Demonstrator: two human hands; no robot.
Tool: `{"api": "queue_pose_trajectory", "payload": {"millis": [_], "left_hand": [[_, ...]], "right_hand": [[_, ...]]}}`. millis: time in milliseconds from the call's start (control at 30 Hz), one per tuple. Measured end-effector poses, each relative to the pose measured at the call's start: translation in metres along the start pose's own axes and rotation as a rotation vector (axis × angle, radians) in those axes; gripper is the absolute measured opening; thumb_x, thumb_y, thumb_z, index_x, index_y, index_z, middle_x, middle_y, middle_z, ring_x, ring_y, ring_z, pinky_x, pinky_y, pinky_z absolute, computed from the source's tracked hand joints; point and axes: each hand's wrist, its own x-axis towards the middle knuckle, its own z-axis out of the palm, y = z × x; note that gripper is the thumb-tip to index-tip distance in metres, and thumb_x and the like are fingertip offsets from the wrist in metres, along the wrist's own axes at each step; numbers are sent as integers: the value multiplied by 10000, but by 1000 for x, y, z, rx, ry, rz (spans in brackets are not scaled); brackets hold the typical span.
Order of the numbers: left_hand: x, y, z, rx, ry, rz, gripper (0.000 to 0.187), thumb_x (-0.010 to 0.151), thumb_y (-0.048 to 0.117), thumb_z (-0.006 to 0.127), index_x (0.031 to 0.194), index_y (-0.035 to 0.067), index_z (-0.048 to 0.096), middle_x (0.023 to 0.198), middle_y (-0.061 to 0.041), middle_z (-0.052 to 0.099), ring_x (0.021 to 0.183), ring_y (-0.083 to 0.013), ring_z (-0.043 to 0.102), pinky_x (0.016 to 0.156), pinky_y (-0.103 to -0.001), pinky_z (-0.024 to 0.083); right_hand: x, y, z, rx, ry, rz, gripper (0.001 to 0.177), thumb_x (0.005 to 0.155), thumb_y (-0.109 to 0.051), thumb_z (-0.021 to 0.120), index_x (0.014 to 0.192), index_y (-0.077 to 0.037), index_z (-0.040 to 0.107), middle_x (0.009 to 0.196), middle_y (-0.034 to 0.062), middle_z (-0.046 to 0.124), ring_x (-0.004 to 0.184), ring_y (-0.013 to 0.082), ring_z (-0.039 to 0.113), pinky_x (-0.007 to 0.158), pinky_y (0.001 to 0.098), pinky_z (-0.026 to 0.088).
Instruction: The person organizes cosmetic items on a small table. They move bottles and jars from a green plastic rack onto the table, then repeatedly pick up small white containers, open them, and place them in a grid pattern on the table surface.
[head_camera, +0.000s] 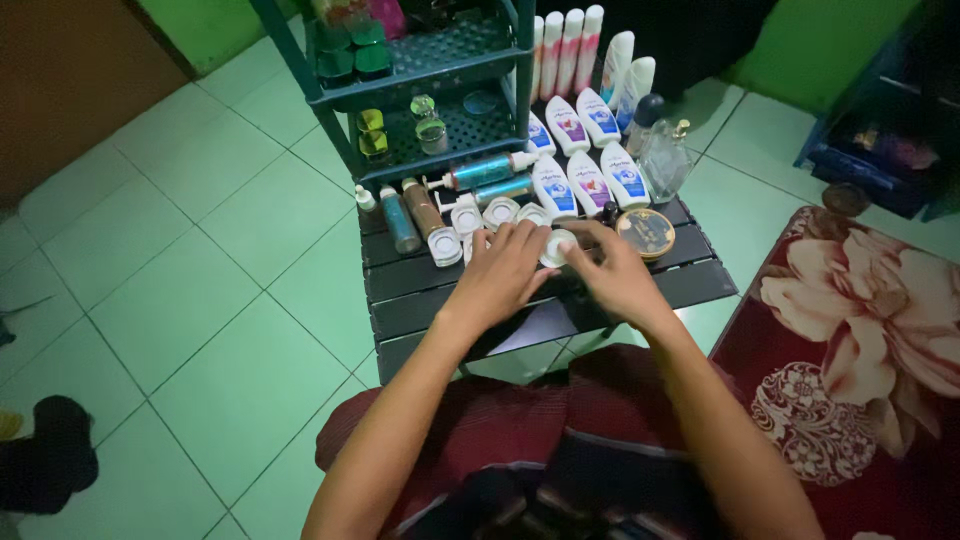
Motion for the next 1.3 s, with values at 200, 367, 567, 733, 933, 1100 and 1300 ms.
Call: {"api": "queue_pose_trajectory", "payload": {"millis": [200, 367, 567, 733, 933, 1100, 1300], "left_hand": [[-2, 4, 0, -47, 122, -33, 611, 901, 321, 721, 1416, 55, 529, 1260, -120, 576, 1158, -320, 537, 896, -499, 383], [-6, -3, -8, -55, 104, -90, 547, 907, 312, 726, 1381, 85, 575, 1243, -116, 569, 1192, -318, 518, 916, -499, 383], [-11, -9, -7, -51, 116, -100, 519, 886, 313, 734, 1346, 104, 611, 1240, -111, 575, 1182, -314, 516, 922, -496, 382], [-15, -13, -4, -72, 93, -114, 509, 884, 291, 728, 1337, 95, 604, 1234, -120, 582, 1188, -318, 516, 936, -494, 383], [-21, -20, 6, -89, 61, -119, 485, 886, 145, 678, 1357, 89, 583, 1211, -115, 610, 1155, -315, 546, 924, -498, 377], [-22, -23, 10, -78, 48, -108, 502, 860, 90, 670, 1354, 83, 585, 1198, -103, 619, 1148, -316, 554, 917, -494, 372], [-25, -24, 9, -96, 62, -100, 483, 882, 114, 675, 1356, 86, 592, 1230, -98, 618, 1187, -305, 553, 938, -501, 367]], "right_hand": [[-4, 25, 19, 130, 102, 138, 429, 980, -225, 614, 1369, -47, 583, 967, 105, 715, 768, 145, 675, 709, 286, 544], [0, 25, 26, 39, 197, 288, 409, 983, -233, 601, 1358, -72, 571, 926, 137, 729, 726, 160, 742, 674, 312, 559], [7, 31, 30, -344, 231, 98, 375, 1040, -325, 619, 1198, 14, 614, 935, 251, 718, 780, 364, 719, 734, 460, 531], [4, 30, 35, -518, 226, -57, 359, 1071, -335, 655, 1098, 23, 655, 950, 258, 701, 904, 439, 674, 759, 499, 520], [-6, 2, 31, -299, 106, 133, 472, 886, -288, 714, 1231, 15, 601, 821, 176, 703, 696, 313, 709, 667, 416, 545], [-10, 0, 35, -297, 130, 181, 461, 909, -249, 724, 1284, -8, 608, 811, 170, 700, 715, 304, 706, 682, 411, 540], [-10, -4, 38, -305, 125, 167, 540, 892, -261, 735, 1349, -22, 575, 790, 165, 705, 721, 306, 707, 692, 418, 540]]}}
